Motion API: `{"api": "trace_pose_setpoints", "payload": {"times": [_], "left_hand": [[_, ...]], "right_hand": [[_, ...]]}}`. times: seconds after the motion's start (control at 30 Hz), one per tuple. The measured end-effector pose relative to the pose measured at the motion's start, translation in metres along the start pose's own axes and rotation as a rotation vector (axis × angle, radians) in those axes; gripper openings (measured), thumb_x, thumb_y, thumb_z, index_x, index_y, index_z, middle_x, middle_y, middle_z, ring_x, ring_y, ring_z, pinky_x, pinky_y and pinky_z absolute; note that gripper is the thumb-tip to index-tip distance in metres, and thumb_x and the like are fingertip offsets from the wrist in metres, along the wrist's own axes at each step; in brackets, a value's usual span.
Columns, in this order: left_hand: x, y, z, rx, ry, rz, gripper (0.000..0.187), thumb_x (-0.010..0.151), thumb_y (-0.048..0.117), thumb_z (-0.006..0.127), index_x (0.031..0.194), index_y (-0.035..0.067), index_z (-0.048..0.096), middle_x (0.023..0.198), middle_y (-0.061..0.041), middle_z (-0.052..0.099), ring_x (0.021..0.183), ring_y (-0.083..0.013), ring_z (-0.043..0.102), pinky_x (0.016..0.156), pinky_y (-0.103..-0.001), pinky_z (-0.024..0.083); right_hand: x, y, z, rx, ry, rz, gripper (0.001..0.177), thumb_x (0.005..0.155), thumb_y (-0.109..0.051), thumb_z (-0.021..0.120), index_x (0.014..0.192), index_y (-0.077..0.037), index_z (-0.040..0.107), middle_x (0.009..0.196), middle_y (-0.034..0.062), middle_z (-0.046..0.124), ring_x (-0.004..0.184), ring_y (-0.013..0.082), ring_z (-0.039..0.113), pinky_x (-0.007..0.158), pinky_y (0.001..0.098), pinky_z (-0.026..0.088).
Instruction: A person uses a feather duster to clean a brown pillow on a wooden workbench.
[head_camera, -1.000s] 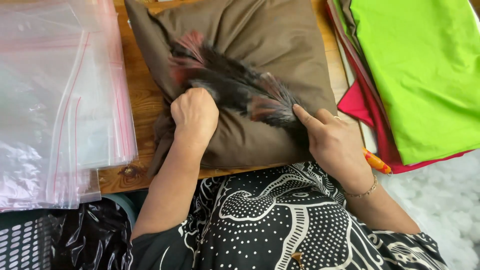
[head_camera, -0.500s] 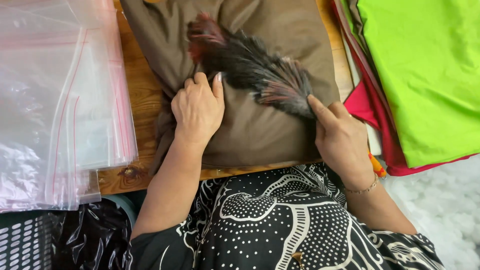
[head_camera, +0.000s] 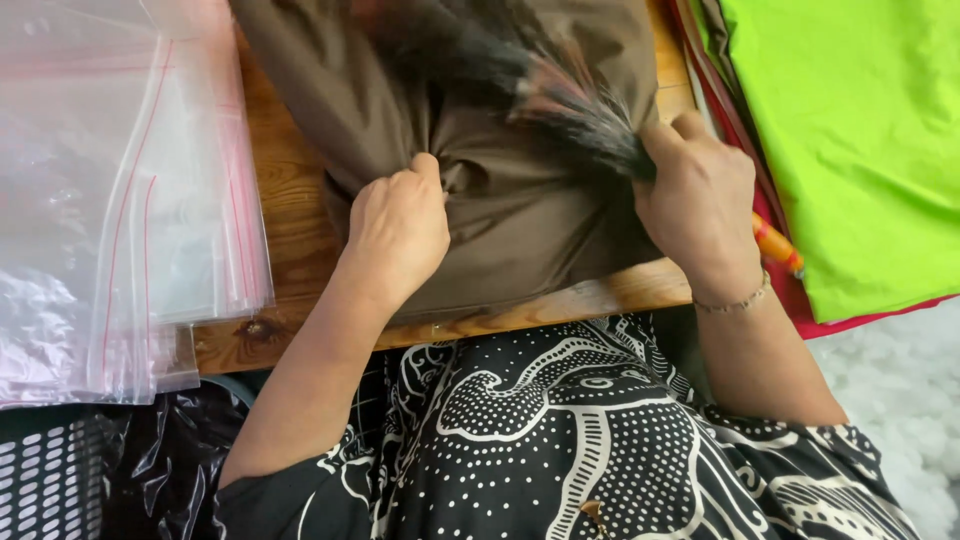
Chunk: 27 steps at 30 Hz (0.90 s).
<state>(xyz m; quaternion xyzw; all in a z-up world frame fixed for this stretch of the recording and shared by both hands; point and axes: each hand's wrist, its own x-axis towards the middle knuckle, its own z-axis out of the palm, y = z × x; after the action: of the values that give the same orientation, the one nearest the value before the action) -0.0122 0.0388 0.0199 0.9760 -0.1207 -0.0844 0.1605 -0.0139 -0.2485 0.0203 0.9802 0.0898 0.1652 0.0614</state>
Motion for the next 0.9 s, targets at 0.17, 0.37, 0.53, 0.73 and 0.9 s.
{"api": "trace_pose_setpoints", "payload": {"times": [0.17,0.37,0.53,0.73,0.9], "left_hand": [[-0.017,0.031,0.003,-0.229,0.214,0.123,0.008,0.079,-0.005,0.045,0.078,0.003,0.041,0.059,-0.017,0.055,0.054,-0.0414,0.056,0.048,-0.049,0.042],[-0.042,0.079,0.003,-0.708,0.114,0.499,0.043,0.091,0.015,0.051,0.124,-0.005,0.033,0.119,-0.025,0.051,0.107,-0.0344,0.054,0.091,-0.041,0.043],[-0.04,0.066,-0.022,-0.516,0.3,0.621,0.026,0.09,0.019,0.058,0.11,0.002,0.059,0.09,-0.009,0.069,0.077,-0.0243,0.067,0.064,-0.037,0.053],[0.003,0.034,0.006,0.207,0.418,0.056,0.079,0.088,0.05,0.06,0.139,-0.005,0.035,0.144,-0.028,0.03,0.132,-0.0508,0.016,0.102,-0.072,0.012],[0.007,0.032,0.02,0.168,0.002,-0.074,0.081,0.094,0.059,0.031,0.149,0.005,0.005,0.152,-0.02,-0.009,0.137,-0.0469,-0.006,0.103,-0.07,0.002]], "right_hand": [[0.054,-0.022,-0.037,0.086,0.348,-0.134,0.044,0.056,0.001,0.057,0.099,-0.007,0.058,0.094,0.0114,0.047,0.06,0.0339,0.05,0.041,0.0404,0.035],[0.103,-0.006,-0.01,-0.033,0.341,-0.055,0.046,0.079,-0.049,0.084,0.088,-0.01,0.061,0.075,0.0095,0.062,0.065,0.0353,0.059,0.053,0.0434,0.043],[0.058,-0.02,-0.057,0.262,0.147,-0.154,0.035,0.08,-0.023,0.078,0.107,-0.005,0.062,0.088,0.0166,0.065,0.076,0.0417,0.057,0.057,0.048,0.042],[-0.025,-0.042,-0.038,0.436,0.016,-0.056,0.035,0.085,-0.003,0.052,0.119,-0.01,0.06,0.095,0.0133,0.052,0.066,0.0404,0.056,0.049,0.0501,0.044],[-0.039,0.032,0.016,0.035,-0.019,0.225,0.049,0.081,-0.007,0.049,0.127,-0.019,0.061,0.084,0.0121,0.055,0.058,0.0422,0.058,0.047,0.0528,0.046]]}}
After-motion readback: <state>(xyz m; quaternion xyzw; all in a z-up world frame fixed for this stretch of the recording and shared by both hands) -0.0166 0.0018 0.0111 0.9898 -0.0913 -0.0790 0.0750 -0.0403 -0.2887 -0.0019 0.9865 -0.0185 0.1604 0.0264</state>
